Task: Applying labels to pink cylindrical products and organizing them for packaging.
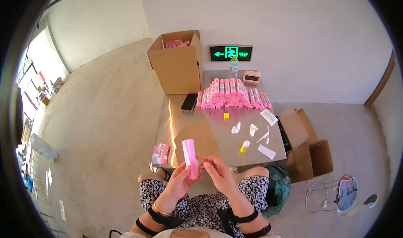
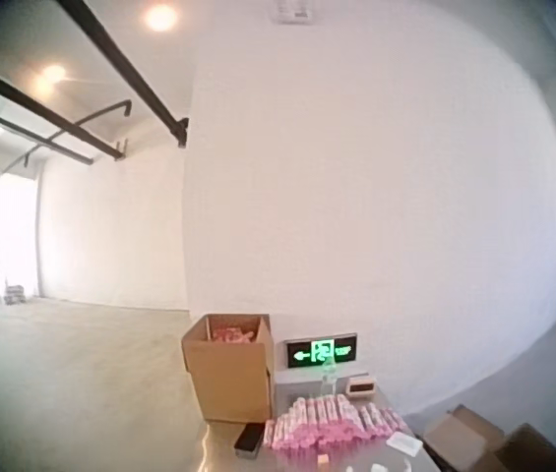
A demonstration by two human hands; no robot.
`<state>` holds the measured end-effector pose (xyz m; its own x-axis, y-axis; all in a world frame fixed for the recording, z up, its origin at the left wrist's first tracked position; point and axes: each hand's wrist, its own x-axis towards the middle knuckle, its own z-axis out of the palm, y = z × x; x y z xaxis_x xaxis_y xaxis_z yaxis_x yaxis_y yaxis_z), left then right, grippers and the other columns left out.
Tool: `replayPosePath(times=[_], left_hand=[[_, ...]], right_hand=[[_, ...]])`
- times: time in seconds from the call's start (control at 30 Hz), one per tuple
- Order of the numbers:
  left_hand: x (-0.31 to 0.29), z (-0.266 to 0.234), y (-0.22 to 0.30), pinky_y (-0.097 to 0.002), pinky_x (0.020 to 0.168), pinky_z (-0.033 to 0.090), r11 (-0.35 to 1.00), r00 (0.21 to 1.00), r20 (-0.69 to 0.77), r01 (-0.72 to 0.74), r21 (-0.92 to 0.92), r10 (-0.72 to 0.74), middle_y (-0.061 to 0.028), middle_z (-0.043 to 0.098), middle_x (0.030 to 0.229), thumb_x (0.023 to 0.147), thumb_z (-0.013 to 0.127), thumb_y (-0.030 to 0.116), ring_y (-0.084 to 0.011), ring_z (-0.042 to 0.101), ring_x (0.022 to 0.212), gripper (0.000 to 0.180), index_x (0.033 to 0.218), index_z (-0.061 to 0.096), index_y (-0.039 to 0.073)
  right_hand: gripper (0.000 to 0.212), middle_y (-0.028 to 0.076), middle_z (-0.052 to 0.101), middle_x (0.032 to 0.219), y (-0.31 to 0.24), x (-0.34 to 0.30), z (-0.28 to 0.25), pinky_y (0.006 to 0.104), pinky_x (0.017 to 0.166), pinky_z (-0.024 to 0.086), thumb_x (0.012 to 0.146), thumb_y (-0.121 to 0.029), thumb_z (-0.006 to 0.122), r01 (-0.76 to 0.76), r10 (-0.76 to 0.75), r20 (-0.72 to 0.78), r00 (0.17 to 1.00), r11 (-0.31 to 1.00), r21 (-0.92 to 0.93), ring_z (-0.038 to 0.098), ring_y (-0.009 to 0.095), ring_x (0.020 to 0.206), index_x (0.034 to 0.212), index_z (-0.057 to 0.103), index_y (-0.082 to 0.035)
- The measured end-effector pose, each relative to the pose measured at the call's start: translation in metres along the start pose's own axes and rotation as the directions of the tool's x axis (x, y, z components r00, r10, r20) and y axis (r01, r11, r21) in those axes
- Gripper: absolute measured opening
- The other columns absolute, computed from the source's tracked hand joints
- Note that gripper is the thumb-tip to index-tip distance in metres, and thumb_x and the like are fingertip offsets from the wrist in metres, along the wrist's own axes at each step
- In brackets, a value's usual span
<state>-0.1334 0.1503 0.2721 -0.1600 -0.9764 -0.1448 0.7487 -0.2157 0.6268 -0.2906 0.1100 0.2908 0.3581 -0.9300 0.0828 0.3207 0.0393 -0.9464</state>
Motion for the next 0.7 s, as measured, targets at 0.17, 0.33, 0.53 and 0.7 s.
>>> replayPosePath(times=[0.17,0.33,0.53,0.7], left_hand=[[-0.035,0.031,0.0,-0.04,0.089,0.05,0.988,0.988,0.15,-0.054,0.147,0.032,-0.0065,0.052,0.122,0.093,0.054,0.019,-0.0172,0.054,0.11,0.045,0.133,0.037,0.005],[-0.057,0.044,-0.008,-0.0362,0.093,0.045,0.963,0.987,0.142,-0.105,0.25,0.071,-0.006,0.052,0.122,0.092,0.055,0.015,-0.016,0.051,0.114,0.048,0.134,0.036,0.005],[-0.07,0.056,-0.006,-0.0325,0.097,0.04,0.978,0.993,0.078,-0.102,0.181,0.089,-0.0042,0.051,0.122,0.089,0.057,0.01,-0.0143,0.05,0.114,0.049,0.133,0.037,0.005],[-0.066,0.065,0.002,-0.0302,0.098,0.038,0.974,0.985,0.145,-0.123,0.19,0.096,-0.0033,0.055,0.118,0.087,0.062,0.011,-0.0131,0.05,0.112,0.046,0.128,0.044,0.003]], right_hand=[[0.027,0.002,0.056,0.093,-0.025,-0.023,0.013,0.022,0.072,0.045,0.092,-0.018,0.058,0.019,-0.01,0.053,0.999,0.987,-0.161,0.053,0.008,0.082,0.113,0.055,-0.002],[0.022,0.001,0.056,0.085,-0.033,-0.042,0.016,0.021,0.068,0.044,0.087,-0.018,0.065,0.029,-0.022,0.03,0.999,0.973,-0.23,0.052,0.006,0.076,0.102,0.057,-0.003],[0.016,-0.003,0.054,0.073,-0.046,-0.05,0.021,0.0188,0.059,0.04,0.085,-0.016,0.067,0.115,-0.111,0.032,0.993,0.978,-0.176,0.048,0.003,0.065,0.086,0.054,-0.005],[0.013,-0.005,0.054,0.07,-0.062,-0.047,0.026,0.0188,0.055,0.037,0.088,-0.014,0.063,0.111,-0.126,-0.061,0.99,0.973,-0.204,0.048,0.002,0.062,0.085,0.054,-0.006]])
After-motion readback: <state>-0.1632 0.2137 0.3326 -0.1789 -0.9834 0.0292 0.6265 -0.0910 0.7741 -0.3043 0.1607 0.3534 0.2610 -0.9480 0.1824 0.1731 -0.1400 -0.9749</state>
